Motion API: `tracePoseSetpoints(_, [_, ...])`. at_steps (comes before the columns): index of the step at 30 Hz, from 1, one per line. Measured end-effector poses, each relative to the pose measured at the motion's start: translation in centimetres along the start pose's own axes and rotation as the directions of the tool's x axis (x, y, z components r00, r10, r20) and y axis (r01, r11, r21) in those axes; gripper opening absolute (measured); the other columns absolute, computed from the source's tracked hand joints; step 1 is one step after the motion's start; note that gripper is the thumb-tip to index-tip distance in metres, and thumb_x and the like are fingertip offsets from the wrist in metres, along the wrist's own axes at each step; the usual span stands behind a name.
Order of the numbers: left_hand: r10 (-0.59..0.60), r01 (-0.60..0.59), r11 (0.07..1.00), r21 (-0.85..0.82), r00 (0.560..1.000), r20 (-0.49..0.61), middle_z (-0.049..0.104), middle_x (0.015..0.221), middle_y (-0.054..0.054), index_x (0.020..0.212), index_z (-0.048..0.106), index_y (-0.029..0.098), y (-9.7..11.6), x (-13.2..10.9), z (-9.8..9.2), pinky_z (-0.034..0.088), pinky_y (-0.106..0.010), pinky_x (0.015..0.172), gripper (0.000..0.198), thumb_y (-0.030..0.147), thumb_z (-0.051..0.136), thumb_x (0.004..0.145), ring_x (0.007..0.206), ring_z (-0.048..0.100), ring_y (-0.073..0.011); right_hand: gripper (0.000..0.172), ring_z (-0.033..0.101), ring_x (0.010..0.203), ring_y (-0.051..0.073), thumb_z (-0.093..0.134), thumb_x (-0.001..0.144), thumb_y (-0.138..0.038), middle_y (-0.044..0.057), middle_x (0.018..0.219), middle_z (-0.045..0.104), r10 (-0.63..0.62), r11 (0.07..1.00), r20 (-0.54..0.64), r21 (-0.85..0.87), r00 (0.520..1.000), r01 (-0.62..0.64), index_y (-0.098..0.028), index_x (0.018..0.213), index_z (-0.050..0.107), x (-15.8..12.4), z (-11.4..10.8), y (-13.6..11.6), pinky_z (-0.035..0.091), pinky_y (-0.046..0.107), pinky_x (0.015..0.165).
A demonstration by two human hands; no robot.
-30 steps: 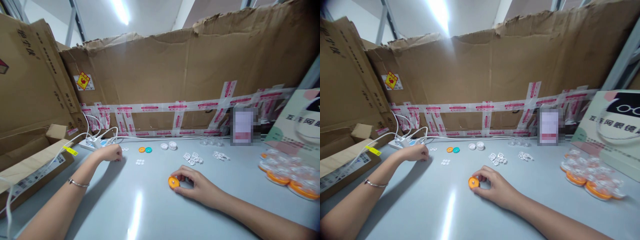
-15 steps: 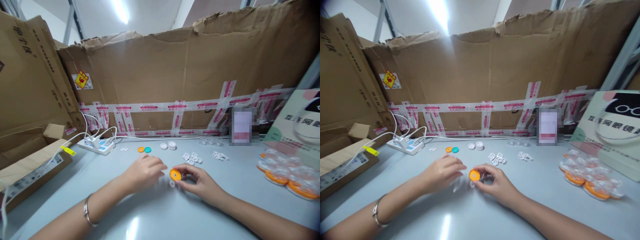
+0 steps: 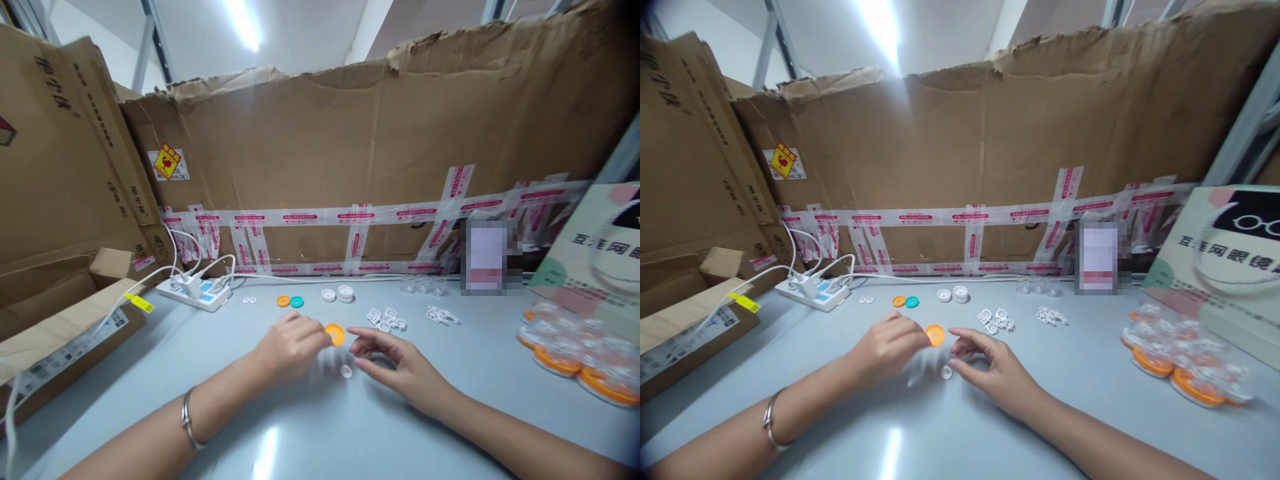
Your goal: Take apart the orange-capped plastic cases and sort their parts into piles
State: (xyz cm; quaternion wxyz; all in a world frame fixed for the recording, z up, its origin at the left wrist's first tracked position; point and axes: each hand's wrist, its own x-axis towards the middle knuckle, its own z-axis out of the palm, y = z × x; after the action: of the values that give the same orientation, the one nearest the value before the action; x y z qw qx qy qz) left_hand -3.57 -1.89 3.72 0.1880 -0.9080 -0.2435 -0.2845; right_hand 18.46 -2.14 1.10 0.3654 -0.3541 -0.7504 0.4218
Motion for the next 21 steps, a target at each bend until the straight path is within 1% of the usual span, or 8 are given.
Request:
tracePoseSetpoints(2, [-0.168,0.168,0.986,0.024,0.986,0.001,0.064,0.075,-0.002,0.083,0.059,0.016,-2.1,-0.4,-0.2,0.036,-0.026,0.064,0.019,0.014,0.04,0.087,0.07,0.057,-0.0135,0.038,0.06,0.083,0.016,0.052,0.078,-0.036,0.006,0.088,0.063,0.015,1.0,-0.017,-0.017,1.0,-0.015,-0.018,0.111,0.053,0.0,-0.1,0.0,0.049,0.034,0.081])
tracePoseSetpoints(3, [-0.29,0.289,0.957,0.033,0.957,0.023,0.064,0.076,-0.002,0.082,0.059,0.016,-3.1,-0.7,-0.3,0.037,-0.026,0.066,0.016,0.016,0.043,0.087,0.072,0.057,-0.0139,0.036,0.06,0.082,0.016,0.051,0.079,-0.036,0.006,0.087,0.063,0.018,0.999,-0.023,-0.033,1.0,-0.019,-0.018,0.11,0.054,0.0,-0.2,-0.1,0.049,0.034,0.08])
tracePoseSetpoints(5, [-0.514,0.511,0.858,0.051,0.851,0.107,0.064,0.08,-0.002,0.08,0.06,0.016,-5.1,-1.3,-0.3,0.038,-0.026,0.069,0.013,0.017,0.048,0.084,0.075,0.058,-0.0142,0.031,0.059,0.081,0.016,0.05,0.08,-0.035,0.006,0.086,0.063,0.009,0.997,-0.025,-0.077,1.0,-0.011,-0.018,0.105,0.057,0.0,-0.3,-0.3,0.049,0.033,0.079])
tracePoseSetpoints(6, [-0.567,0.564,0.824,0.065,0.814,0.124,0.064,0.08,-0.003,0.079,0.06,0.015,-5.9,-1.6,-0.2,0.039,-0.026,0.069,0.012,0.016,0.049,0.084,0.075,0.058,-0.0145,0.028,0.059,0.08,0.016,0.05,0.08,-0.034,0.006,0.086,0.063,-0.001,0.994,-0.018,-0.106,1.0,-0.001,-0.018,0.102,0.058,0.0,-0.3,-0.4,0.049,0.032,0.078])
tracePoseSetpoints(8, [-0.621,0.615,0.784,0.087,0.77,0.148,0.064,0.08,-0.003,0.078,0.061,0.015,-7.1,-2.1,0.2,0.04,-0.025,0.069,0.013,0.015,0.049,0.083,0.075,0.058,-0.0148,0.023,0.058,0.077,0.015,0.05,0.08,-0.032,0.006,0.085,0.062,-0.025,0.986,0.003,-0.164,1.0,0.025,-0.018,0.095,0.061,0.1,-0.3,-0.6,0.049,0.031,0.074])
tracePoseSetpoints(14, [-0.687,0.673,0.725,0.143,0.695,0.214,0.064,0.08,-0.002,0.075,0.065,0.019,-8.2,-2.9,1.7,0.039,-0.022,0.065,0.017,0.013,0.05,0.079,0.072,0.058,-0.0149,0.019,0.058,0.073,0.015,0.05,0.079,-0.029,0.006,0.081,0.062,-0.053,0.97,0.015,-0.236,0.998,0.055,-0.018,0.088,0.063,0.2,-0.4,-0.6,0.048,0.028,0.069])
tracePoseSetpoints(18, [-0.712,0.694,0.7,0.166,0.661,0.237,0.064,0.082,-0.002,0.076,0.066,0.02,-8.3,-3.0,1.8,0.039,-0.022,0.066,0.017,0.014,0.05,0.078,0.074,0.058,-0.0154,0.018,0.058,0.074,0.015,0.049,0.08,-0.029,0.006,0.083,0.063,-0.066,0.961,0.026,-0.266,0.997,0.07,-0.017,0.087,0.063,0.1,-0.4,-0.6,0.048,0.028,0.07])
tracePoseSetpoints(21, [-0.721,0.702,0.69,0.174,0.648,0.246,0.064,0.081,-0.002,0.075,0.067,0.02,-8.3,-3.0,1.5,0.038,-0.022,0.065,0.017,0.015,0.051,0.078,0.073,0.058,-0.0158,0.02,0.058,0.076,0.015,0.047,0.082,-0.03,0.006,0.085,0.064,-0.108,0.941,0.047,-0.317,0.993,0.117,-0.018,0.085,0.063,0.2,-1.2,-1.0,0.048,0.028,0.071])
